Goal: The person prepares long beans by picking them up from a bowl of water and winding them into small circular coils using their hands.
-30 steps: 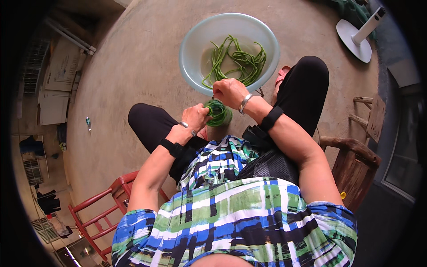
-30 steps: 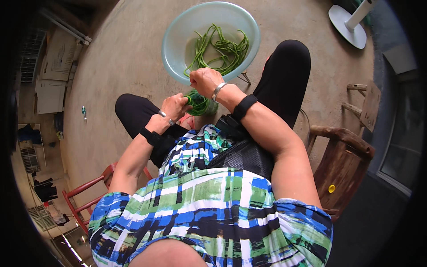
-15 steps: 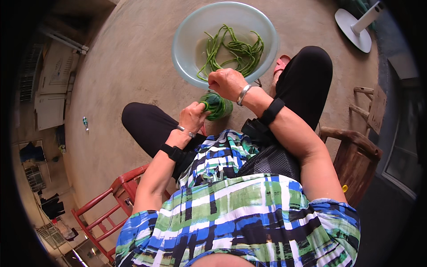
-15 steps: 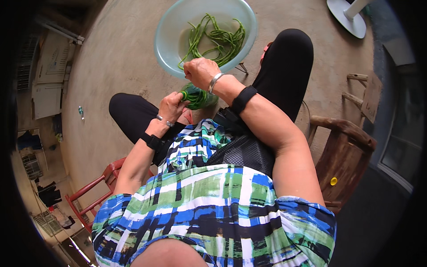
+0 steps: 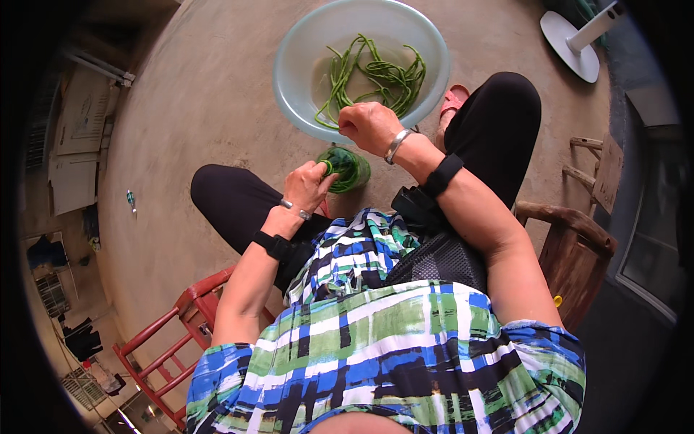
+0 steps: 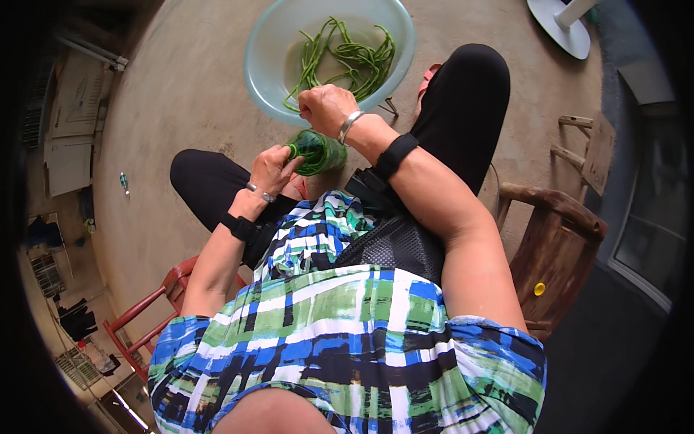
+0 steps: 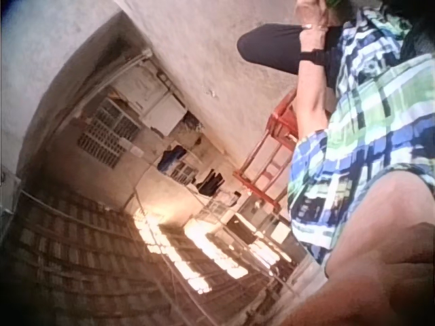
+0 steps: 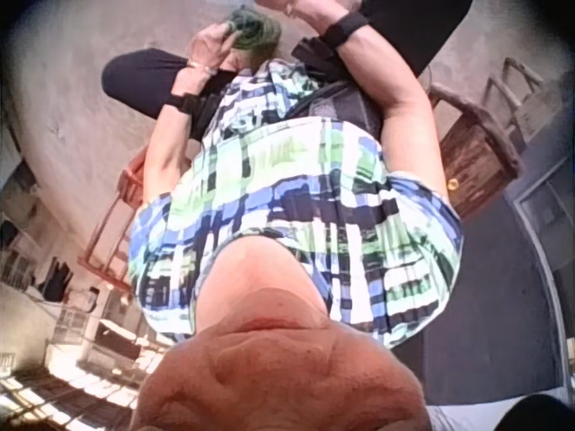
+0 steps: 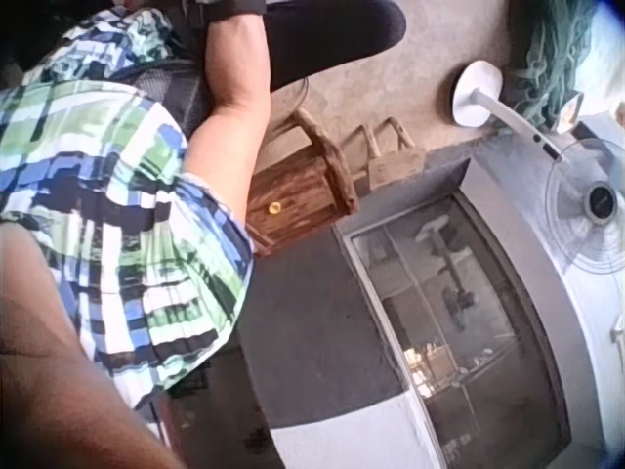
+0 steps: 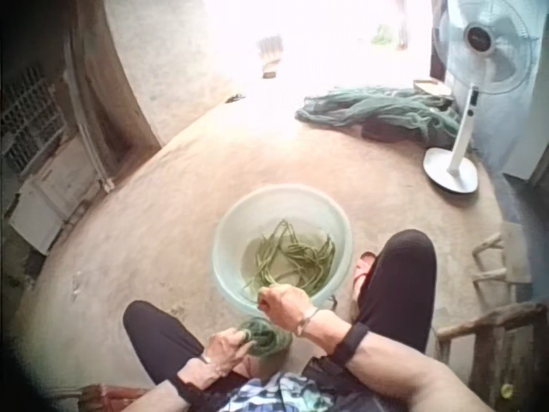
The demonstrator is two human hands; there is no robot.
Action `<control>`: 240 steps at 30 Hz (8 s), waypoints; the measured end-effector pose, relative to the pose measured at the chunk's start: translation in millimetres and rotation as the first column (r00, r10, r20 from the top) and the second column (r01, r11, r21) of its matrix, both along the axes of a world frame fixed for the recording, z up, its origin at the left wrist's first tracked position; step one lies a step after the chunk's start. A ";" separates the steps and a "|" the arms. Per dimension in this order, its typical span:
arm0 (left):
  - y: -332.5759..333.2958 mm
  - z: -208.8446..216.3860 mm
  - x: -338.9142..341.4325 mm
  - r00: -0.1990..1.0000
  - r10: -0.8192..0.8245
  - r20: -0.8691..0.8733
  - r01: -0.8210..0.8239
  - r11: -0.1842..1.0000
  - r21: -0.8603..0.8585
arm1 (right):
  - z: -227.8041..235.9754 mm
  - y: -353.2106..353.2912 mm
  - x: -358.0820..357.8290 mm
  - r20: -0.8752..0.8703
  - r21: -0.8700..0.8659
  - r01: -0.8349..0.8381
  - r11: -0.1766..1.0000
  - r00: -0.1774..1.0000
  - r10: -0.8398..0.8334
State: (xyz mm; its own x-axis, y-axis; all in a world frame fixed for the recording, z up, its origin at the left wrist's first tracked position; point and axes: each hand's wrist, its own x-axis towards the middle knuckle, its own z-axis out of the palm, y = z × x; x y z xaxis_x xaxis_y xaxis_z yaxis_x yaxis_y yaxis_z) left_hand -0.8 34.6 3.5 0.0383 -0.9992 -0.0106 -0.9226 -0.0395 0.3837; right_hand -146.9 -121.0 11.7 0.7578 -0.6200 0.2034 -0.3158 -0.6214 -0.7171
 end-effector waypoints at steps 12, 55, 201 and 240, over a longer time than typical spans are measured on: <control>-6.6 22.2 -3.6 1.000 -0.016 0.021 0.017 0.999 -0.034 | 2.2 -5.2 -2.0 -0.014 0.008 0.037 0.999 0.999 -0.037; -26.8 9.6 8.7 0.979 -0.184 -0.085 0.178 0.982 -0.070 | -7.4 -32.3 27.4 -0.347 0.165 -0.033 0.986 0.934 0.089; -75.9 39.3 15.0 0.233 0.244 -0.942 -0.155 0.965 0.211 | 48.5 -20.6 10.0 0.184 0.338 0.002 0.941 0.981 -0.068; -78.0 28.2 14.4 0.074 0.251 -0.965 -0.353 0.912 0.210 | 40.8 -17.2 13.6 0.017 -0.336 -0.118 0.934 0.991 0.132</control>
State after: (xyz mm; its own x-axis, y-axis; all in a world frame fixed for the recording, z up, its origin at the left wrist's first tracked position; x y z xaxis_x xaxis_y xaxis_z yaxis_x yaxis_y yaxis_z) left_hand 13.7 -43.4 31.6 0.3456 -0.9048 -0.2486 0.3032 -0.1431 0.9421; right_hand -133.3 -138.2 52.4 0.8124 -0.4123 0.4123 -0.1967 -0.8595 -0.4718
